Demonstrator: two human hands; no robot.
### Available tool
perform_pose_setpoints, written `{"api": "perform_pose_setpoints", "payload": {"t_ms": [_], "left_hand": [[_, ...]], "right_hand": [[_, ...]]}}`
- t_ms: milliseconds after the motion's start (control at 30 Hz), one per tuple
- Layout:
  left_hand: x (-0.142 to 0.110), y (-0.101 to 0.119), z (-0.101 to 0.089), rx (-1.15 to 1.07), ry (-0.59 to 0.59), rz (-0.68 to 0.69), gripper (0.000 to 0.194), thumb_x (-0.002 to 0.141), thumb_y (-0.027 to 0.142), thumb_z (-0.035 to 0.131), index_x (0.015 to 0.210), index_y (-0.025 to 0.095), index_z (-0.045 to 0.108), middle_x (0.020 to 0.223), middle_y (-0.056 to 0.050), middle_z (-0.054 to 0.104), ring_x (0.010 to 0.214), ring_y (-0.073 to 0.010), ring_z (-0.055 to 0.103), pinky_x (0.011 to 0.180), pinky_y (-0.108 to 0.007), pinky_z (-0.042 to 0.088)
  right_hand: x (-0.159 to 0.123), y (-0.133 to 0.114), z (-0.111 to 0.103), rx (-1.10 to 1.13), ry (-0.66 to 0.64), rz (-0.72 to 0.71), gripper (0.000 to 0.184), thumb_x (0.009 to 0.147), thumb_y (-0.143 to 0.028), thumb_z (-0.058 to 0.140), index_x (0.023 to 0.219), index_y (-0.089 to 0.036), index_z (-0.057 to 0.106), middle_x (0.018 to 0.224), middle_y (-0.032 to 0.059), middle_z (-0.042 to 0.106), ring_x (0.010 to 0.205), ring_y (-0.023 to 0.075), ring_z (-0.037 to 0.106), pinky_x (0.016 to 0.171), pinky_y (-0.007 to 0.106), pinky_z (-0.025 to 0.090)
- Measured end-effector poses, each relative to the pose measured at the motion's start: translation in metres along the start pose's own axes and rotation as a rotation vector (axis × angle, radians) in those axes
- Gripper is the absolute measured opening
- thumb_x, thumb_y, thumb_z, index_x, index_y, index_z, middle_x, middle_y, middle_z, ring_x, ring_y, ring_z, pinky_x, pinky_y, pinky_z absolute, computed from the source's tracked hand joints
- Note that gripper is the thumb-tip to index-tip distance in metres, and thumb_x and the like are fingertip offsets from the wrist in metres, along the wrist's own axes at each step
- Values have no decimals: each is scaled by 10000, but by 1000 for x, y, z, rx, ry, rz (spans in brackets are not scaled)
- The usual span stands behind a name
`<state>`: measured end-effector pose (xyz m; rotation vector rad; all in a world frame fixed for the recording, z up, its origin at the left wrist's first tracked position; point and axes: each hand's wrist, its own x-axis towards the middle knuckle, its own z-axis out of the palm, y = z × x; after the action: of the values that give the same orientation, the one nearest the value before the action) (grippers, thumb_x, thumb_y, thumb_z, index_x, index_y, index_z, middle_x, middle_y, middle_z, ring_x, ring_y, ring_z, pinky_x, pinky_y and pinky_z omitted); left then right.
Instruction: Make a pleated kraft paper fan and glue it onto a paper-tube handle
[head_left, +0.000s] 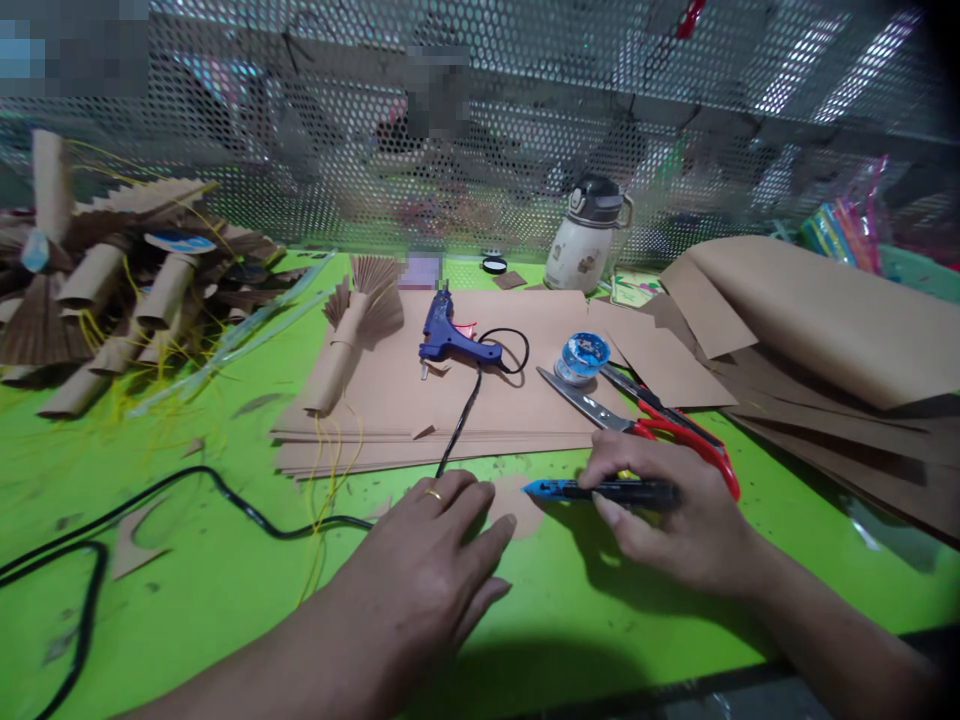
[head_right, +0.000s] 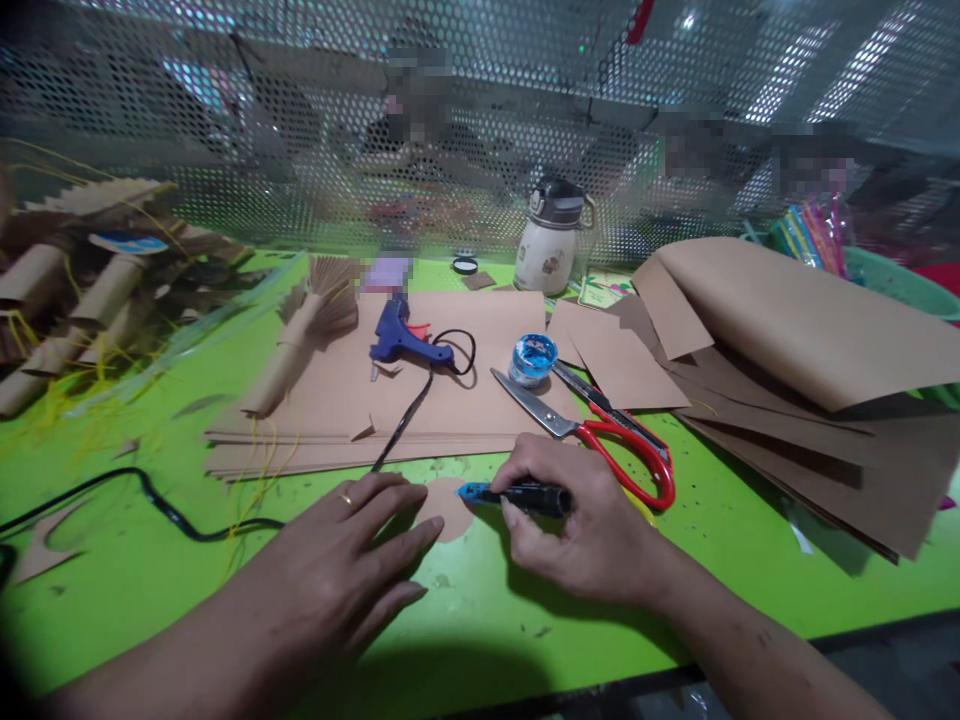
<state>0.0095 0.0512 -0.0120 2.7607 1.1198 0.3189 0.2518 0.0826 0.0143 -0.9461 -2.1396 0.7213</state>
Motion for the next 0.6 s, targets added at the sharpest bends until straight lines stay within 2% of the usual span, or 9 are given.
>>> {"api": "perform_pose_setpoints", "payload": {"t_ms": [200, 333, 600], "left_hand": [[-1, -1, 2, -17, -3, -1, 296, 863, 320, 534, 1129, 195, 566, 1074, -126, 559, 1034, -299, 476, 810, -481, 470], [-2, -2, 4, -25, 0, 9, 306, 862, 322, 531, 1140, 198, 562, 1088, -124, 557, 1038, -299, 476, 816, -485, 470], [-1, -1, 3, 12, 35, 24, 288, 858, 316, 538, 1107, 178, 585, 1071, -132, 575, 1024, -300, 490, 813, -479, 481]], "right_hand": [[-2, 1, 0, 24, -11, -55, 241, 711, -31, 552, 890, -193, 564, 763, 21, 578, 688, 149, 543, 645, 304, 426], [-2, 1, -2, 37, -54, -27, 219, 720, -46, 548, 883, -191, 567, 735, 13, 563, 652, 140, 526, 605, 290, 415], [-2, 2, -2, 31, -44, -3, 208, 725, -43, 543, 869, -191, 565, 737, 1, 550, 646, 129, 514, 612, 283, 406]]}}
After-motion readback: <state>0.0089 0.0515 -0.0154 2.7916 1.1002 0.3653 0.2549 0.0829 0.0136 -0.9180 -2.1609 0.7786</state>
